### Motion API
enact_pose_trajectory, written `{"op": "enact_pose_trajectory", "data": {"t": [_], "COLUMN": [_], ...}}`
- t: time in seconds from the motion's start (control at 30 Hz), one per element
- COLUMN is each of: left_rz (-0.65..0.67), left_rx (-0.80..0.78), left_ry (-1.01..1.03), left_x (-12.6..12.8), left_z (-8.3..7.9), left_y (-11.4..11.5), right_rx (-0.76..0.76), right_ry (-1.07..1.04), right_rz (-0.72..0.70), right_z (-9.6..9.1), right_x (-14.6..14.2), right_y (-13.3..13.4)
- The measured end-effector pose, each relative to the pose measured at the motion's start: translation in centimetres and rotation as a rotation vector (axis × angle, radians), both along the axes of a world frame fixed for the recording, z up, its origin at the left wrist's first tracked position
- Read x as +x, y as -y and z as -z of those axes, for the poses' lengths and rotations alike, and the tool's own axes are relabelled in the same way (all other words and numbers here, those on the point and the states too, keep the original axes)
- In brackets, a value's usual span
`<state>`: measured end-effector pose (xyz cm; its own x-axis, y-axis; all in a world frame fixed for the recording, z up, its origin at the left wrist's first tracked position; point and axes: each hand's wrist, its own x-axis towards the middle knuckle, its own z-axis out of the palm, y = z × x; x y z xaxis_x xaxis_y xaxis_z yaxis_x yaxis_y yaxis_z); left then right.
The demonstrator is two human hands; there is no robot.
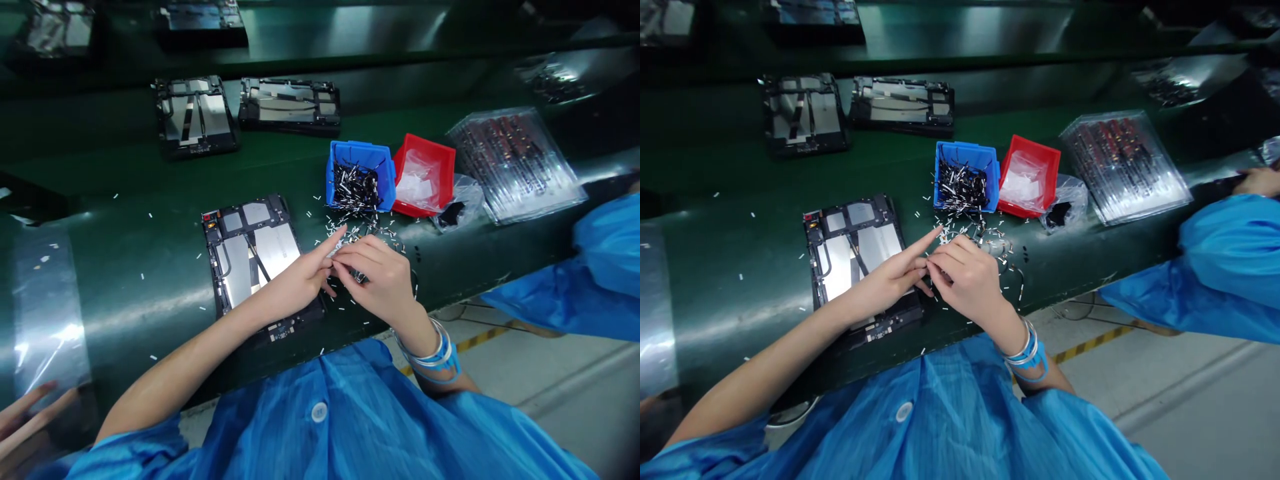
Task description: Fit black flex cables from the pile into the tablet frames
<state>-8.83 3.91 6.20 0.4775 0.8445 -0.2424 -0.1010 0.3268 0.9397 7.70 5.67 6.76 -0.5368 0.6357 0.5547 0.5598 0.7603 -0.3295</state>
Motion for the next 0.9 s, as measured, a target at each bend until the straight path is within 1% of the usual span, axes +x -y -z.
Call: {"op": "enact_pose_trajectory", "data": {"t": [0.07, 0.1, 0.2, 0.23, 0.27, 0.33, 0.43, 0.5, 0.53, 0.57, 0.6, 0.63, 0.7, 0.73, 0.77, 0.8, 0.83, 0.9], "left_rz": [0.025, 0.039, 0.028, 0.008, -0.011, -0.025, 0.015, 0.057, 0.050, 0.003, -0.094, -0.236, -0.594, -0.738, -0.852, -0.919, -0.963, -0.975], "left_rx": [0.006, -0.011, -0.086, -0.107, -0.124, -0.148, -0.167, -0.157, -0.125, -0.064, 0.025, 0.136, 0.361, 0.430, 0.459, 0.419, 0.332, 0.232], "left_ry": [-0.006, 0.015, 0.079, 0.085, 0.084, 0.092, 0.123, 0.106, 0.070, 0.014, -0.059, -0.149, -0.361, -0.484, -0.609, -0.725, -0.810, -0.858], "left_x": [-0.1, -0.1, -0.4, -0.6, -0.6, -0.8, -1.0, -1.5, -1.9, -2.5, -3.4, -4.4, -6.7, -8.0, -9.2, -10.3, -11.3, -12.6], "left_z": [-0.2, -0.2, -0.1, 0.0, 0.2, 0.3, -0.1, -0.8, -1.2, -1.5, -1.8, -1.9, -1.6, -1.3, -1.0, -0.6, -0.3, 0.1], "left_y": [0.0, 0.0, -0.4, -0.6, -0.7, -0.8, -0.6, -0.6, -0.9, -1.5, -2.6, -4.0, -8.1, -10.6, -13.2, -15.8, -18.2, -22.4], "right_rx": [-0.010, 0.012, 0.125, 0.151, 0.163, 0.178, 0.207, 0.202, 0.189, 0.176, 0.159, 0.138, 0.085, 0.057, 0.035, 0.018, 0.005, -0.018], "right_ry": [0.010, 0.012, 0.022, 0.029, 0.041, 0.071, 0.062, -0.016, -0.059, -0.098, -0.131, -0.162, -0.226, -0.257, -0.282, -0.302, -0.313, -0.317], "right_rz": [0.006, 0.044, 0.254, 0.296, 0.300, 0.201, 0.022, -0.007, 0.006, 0.027, 0.047, 0.062, 0.070, 0.066, 0.060, 0.055, 0.050, 0.041], "right_z": [0.2, 0.4, 0.8, 0.9, 1.1, 1.3, 1.7, 2.0, 2.1, 2.2, 2.2, 2.3, 2.5, 2.5, 2.6, 2.7, 2.8, 2.8], "right_x": [0.4, 0.7, 1.6, 1.7, 1.7, 1.4, 0.4, -0.1, -0.3, -0.4, -0.4, -0.4, -0.3, -0.2, -0.1, 0.0, 0.1, 0.2], "right_y": [-0.4, -0.6, -1.4, -1.5, -1.6, -1.6, -1.7, -1.8, -2.0, -2.1, -2.3, -2.4, -2.6, -2.6, -2.6, -2.6, -2.6, -2.5]}}
